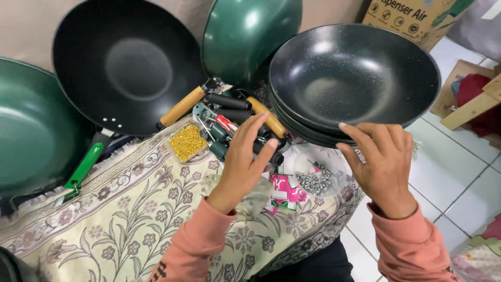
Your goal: Attaching a handle to a wok using screws and a screwdriver
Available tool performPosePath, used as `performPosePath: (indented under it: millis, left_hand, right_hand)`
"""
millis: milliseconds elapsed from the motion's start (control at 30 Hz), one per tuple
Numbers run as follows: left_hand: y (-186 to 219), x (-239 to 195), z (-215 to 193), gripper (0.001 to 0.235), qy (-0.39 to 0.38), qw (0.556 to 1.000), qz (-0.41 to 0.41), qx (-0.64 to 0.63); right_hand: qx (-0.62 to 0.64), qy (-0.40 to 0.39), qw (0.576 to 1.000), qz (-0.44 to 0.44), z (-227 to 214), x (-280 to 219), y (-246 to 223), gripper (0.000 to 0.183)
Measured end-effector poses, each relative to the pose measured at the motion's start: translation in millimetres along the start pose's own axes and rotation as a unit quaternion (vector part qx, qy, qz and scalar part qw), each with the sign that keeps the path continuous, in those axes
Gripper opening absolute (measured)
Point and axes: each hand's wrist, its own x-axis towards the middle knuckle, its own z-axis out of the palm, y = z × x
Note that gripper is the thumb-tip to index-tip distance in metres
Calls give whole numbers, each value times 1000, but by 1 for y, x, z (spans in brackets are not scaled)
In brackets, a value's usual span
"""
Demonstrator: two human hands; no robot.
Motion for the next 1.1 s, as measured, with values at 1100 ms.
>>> performPosePath:
  millis: [1100]
  left_hand:
    - [16,17,51,72,-130,988,-75,29]
  right_hand:
    - [11,253,963,-90,19,66,71,56]
